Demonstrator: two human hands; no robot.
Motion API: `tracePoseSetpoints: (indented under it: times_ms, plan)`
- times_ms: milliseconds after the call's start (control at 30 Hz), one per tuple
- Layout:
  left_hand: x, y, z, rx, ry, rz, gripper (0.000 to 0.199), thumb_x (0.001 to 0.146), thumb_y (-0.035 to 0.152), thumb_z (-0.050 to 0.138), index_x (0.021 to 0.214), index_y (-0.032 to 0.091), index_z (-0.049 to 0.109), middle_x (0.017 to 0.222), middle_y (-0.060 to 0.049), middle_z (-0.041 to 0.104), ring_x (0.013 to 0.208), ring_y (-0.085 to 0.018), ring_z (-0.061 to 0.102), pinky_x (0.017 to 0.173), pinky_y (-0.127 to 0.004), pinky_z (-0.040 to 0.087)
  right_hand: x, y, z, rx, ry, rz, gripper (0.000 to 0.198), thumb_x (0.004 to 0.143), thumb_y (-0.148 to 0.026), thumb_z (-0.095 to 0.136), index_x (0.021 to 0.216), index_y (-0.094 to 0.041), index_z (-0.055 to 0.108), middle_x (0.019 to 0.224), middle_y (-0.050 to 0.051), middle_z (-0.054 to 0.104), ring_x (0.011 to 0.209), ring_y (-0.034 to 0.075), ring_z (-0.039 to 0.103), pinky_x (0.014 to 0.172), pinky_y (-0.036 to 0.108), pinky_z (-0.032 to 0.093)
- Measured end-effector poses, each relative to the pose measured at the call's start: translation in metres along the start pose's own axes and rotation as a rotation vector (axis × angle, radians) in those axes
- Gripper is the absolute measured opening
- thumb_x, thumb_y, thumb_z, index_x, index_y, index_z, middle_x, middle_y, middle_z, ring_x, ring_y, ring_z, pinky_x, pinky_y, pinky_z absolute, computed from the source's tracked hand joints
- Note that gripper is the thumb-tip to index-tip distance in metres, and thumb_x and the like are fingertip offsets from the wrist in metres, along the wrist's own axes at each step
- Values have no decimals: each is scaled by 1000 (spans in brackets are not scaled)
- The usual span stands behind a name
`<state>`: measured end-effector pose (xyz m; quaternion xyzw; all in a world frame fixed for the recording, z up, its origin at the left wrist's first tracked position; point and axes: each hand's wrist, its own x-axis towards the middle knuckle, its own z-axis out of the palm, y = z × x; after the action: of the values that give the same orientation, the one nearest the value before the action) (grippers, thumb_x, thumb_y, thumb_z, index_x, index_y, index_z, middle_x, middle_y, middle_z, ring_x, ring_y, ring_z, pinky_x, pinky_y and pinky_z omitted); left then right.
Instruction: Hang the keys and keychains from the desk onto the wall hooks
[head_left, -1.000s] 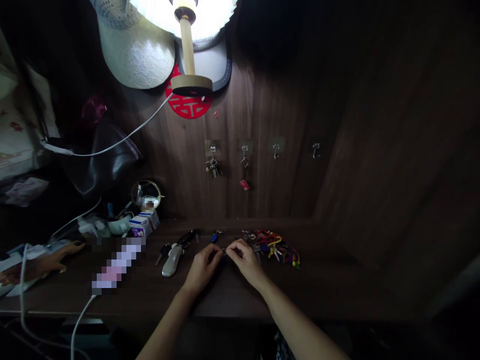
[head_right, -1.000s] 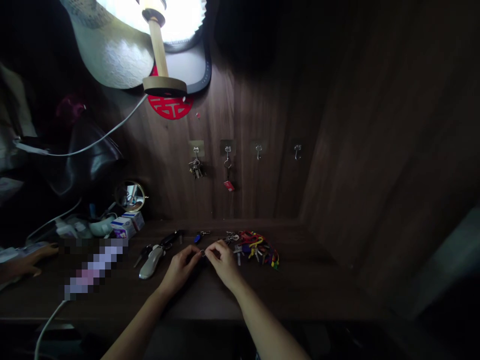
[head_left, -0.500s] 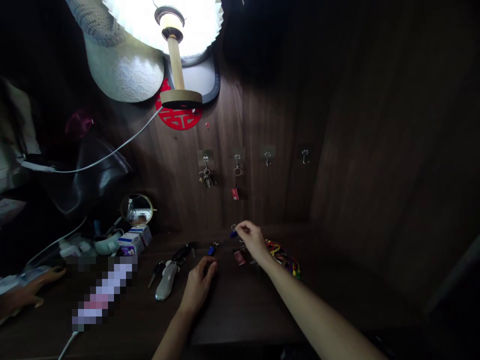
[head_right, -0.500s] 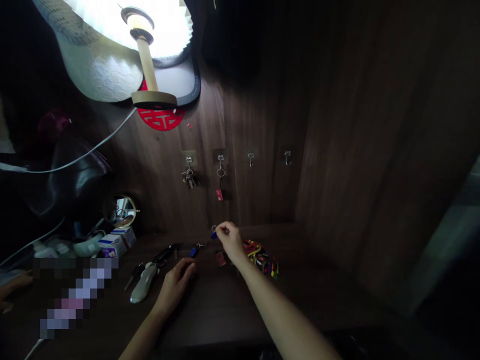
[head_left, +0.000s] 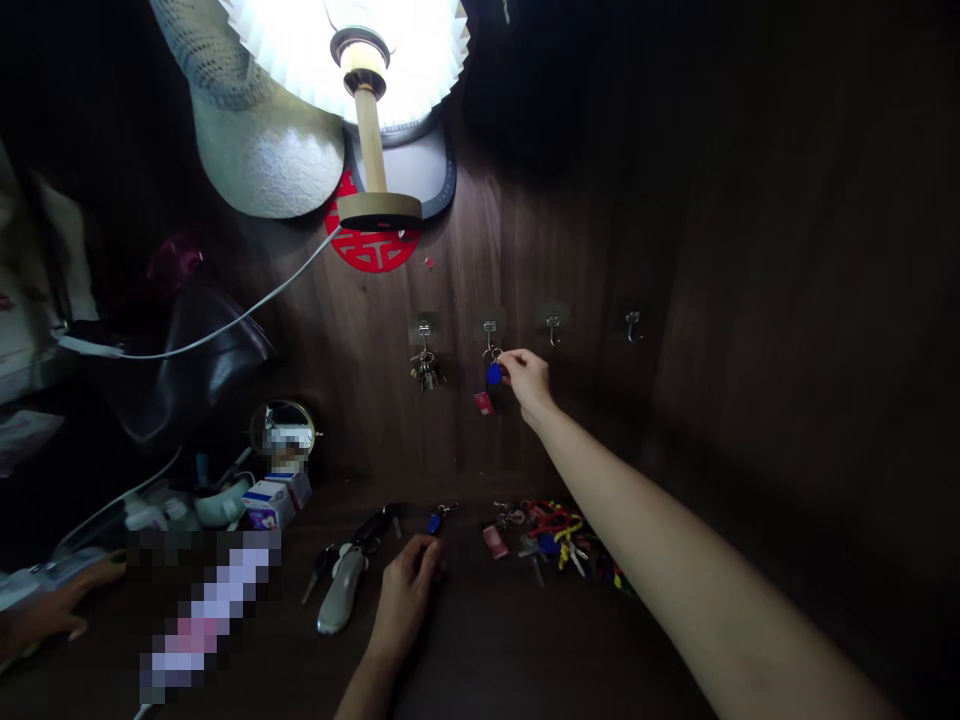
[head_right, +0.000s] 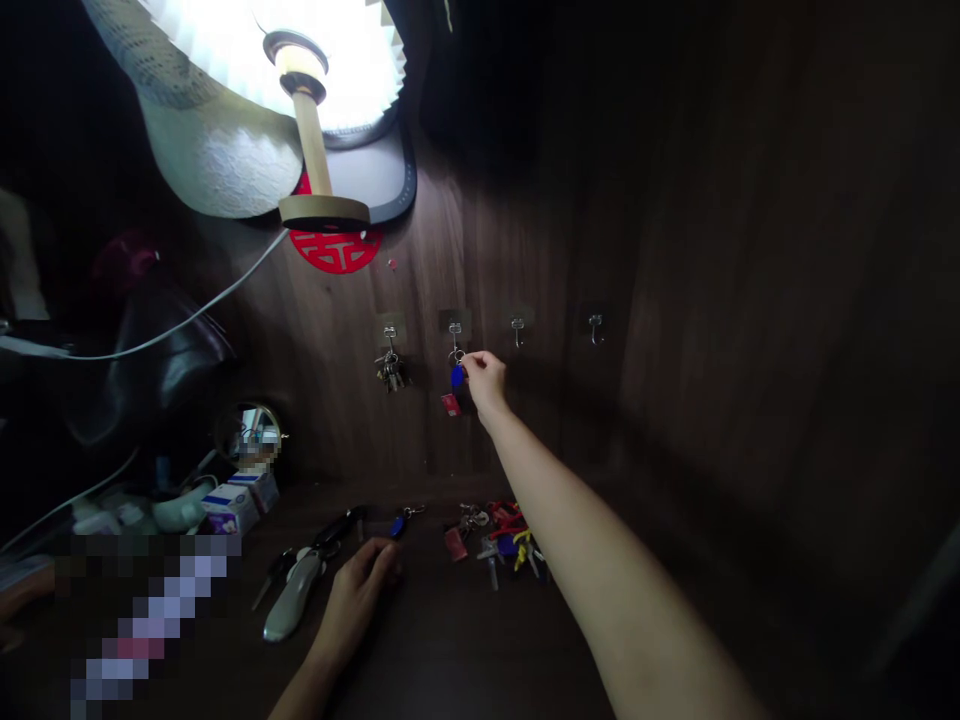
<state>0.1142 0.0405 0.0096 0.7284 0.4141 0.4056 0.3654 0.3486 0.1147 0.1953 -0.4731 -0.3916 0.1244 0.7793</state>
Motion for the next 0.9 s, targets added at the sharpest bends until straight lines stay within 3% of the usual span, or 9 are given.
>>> tracePoseSetpoints:
  times_ms: [200,467,700,900]
  plan:
    - [2,-1,1,-18,-9,-39,42,83,55,39,77,19,58,64,0,61,62,-15,56,59,-22,40,18,1,13,-15,36,50,8,58,-24,58,60,-16,57,52,-5,52,52,10,49,45,20,40]
    - [1,10,-1,-43,33,-44,43,81,56,39,76,18,58,61,0,59,60,-14,53,57,-21,39,10,13,15,-34,49,115,6,62,-21,57,61,-16,56,53,-6,52,50,9,52,43,19,43]
    - [2,5,-1,-73,32,-64,45,81,58,39,77,17,58,64,-1,60,60,-14,54,57,-22,40,-6,29,5,-24,16,154,5,66,-20,56,64,-17,53,56,-3,57,50,10,60,44,17,42]
    - [2,1,-2,-79,44,-55,45,81,57,40,80,17,60,65,-1,62,60,-14,55,56,-22,41,-38,50,-17,-62,-63,149,16,62,-32,60,64,-17,55,57,-2,59,55,13,62,48,20,43]
